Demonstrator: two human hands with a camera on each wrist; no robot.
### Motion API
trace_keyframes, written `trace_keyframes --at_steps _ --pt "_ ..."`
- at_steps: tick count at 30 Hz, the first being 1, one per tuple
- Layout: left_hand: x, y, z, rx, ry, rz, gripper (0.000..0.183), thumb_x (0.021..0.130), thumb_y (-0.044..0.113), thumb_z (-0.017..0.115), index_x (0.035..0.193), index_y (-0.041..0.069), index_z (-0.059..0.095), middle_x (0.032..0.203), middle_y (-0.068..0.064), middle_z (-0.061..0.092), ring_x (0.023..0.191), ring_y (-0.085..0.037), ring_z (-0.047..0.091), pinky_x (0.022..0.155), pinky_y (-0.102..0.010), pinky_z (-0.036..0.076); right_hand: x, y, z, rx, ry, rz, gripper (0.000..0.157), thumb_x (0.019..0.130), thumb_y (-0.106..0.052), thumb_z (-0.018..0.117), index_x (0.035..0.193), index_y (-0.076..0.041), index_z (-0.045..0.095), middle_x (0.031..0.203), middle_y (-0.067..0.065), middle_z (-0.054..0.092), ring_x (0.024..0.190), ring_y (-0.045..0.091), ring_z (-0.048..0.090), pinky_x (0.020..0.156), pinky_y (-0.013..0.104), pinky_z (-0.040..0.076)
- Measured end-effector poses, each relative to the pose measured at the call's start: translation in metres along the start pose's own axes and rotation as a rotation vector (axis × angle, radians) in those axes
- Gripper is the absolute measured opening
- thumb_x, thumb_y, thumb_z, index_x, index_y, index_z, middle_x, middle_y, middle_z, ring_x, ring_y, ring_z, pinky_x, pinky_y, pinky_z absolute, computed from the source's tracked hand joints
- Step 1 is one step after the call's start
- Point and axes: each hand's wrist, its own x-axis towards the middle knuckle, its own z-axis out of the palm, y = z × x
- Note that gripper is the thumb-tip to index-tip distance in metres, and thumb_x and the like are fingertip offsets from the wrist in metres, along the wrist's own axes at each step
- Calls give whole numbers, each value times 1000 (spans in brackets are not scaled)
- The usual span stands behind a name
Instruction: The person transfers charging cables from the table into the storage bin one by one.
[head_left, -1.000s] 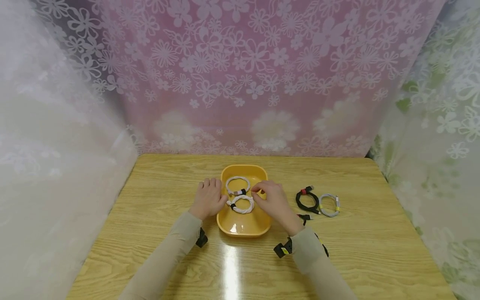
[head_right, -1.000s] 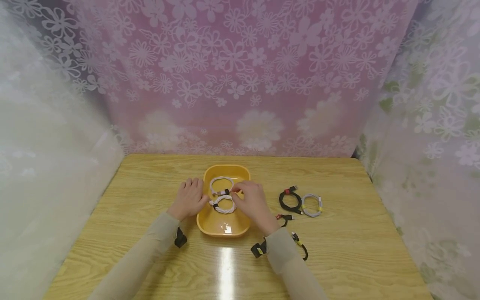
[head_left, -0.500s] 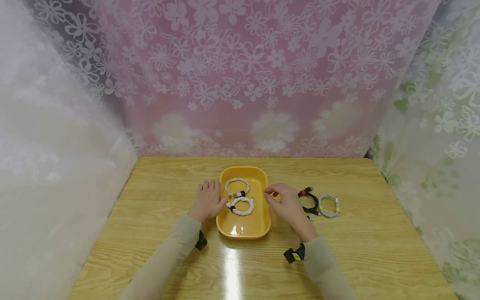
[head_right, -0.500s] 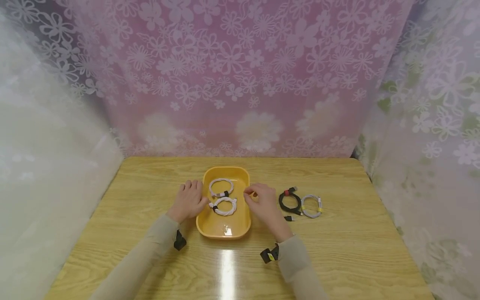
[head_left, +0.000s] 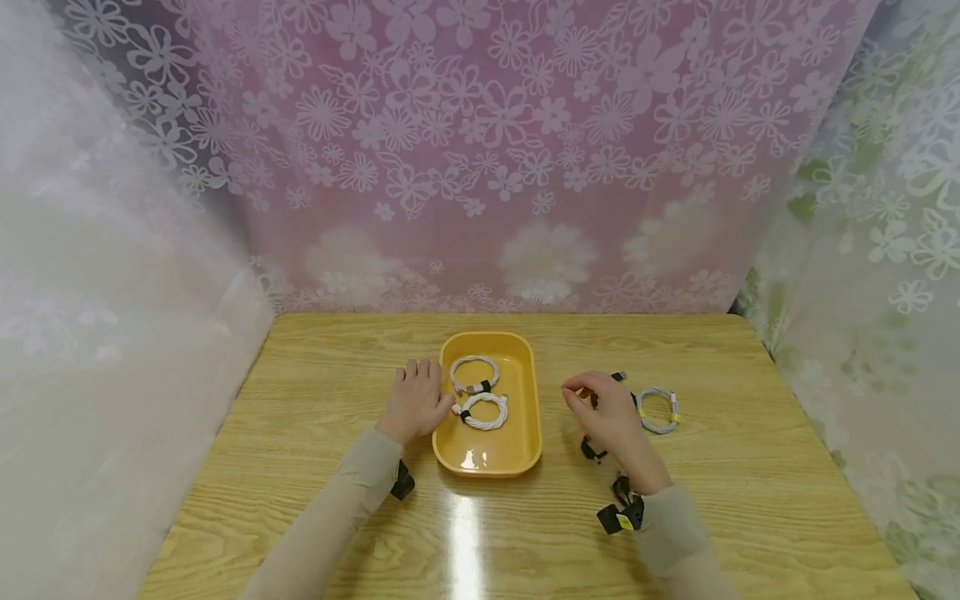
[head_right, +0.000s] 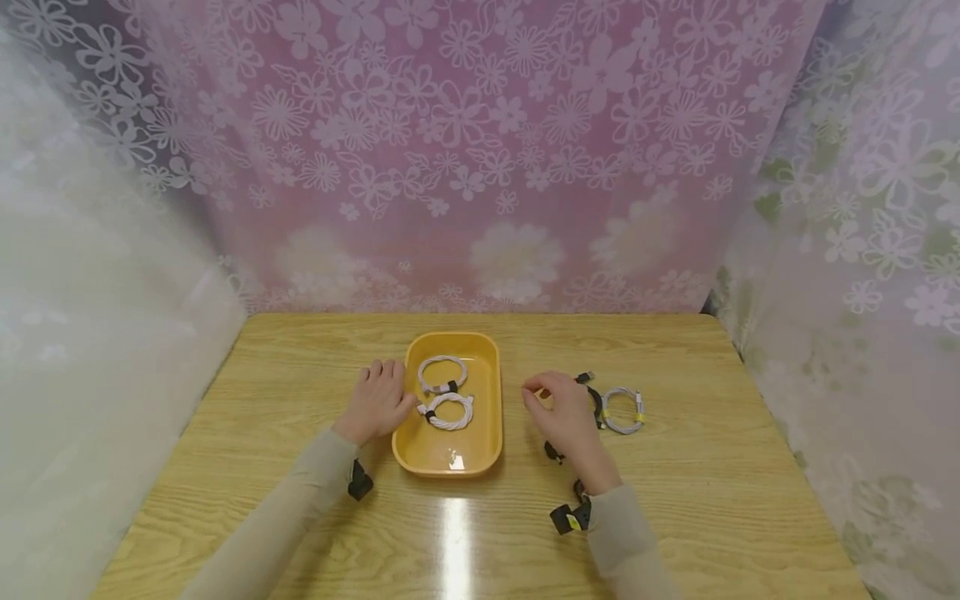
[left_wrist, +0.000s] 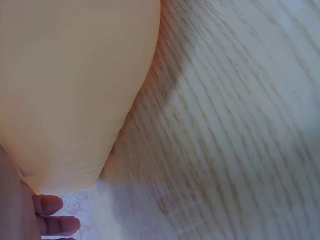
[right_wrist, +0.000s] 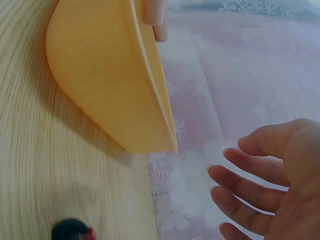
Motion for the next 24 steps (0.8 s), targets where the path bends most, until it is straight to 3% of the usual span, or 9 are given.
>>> trace_keyframes --at_steps 9,24 --pt "1 0 1 10 9 2 22 93 24 50 85 9 36 83 -8 33 76 -28 30 70 -38 22 -10 21 -18 -25 26 10 8 91 -4 67 98 -6 72 92 6 69 81 21 60 70 44 49" --pt "0 -1 2 12 11 -1 22 94 24 49 84 9 35 82 -8 34 76 -27 31 70 -37 24 -19 72 -39 -109 54 214 15 94 -10 64 103 -1 72 96 14 69 78 24 59 64 37 47"
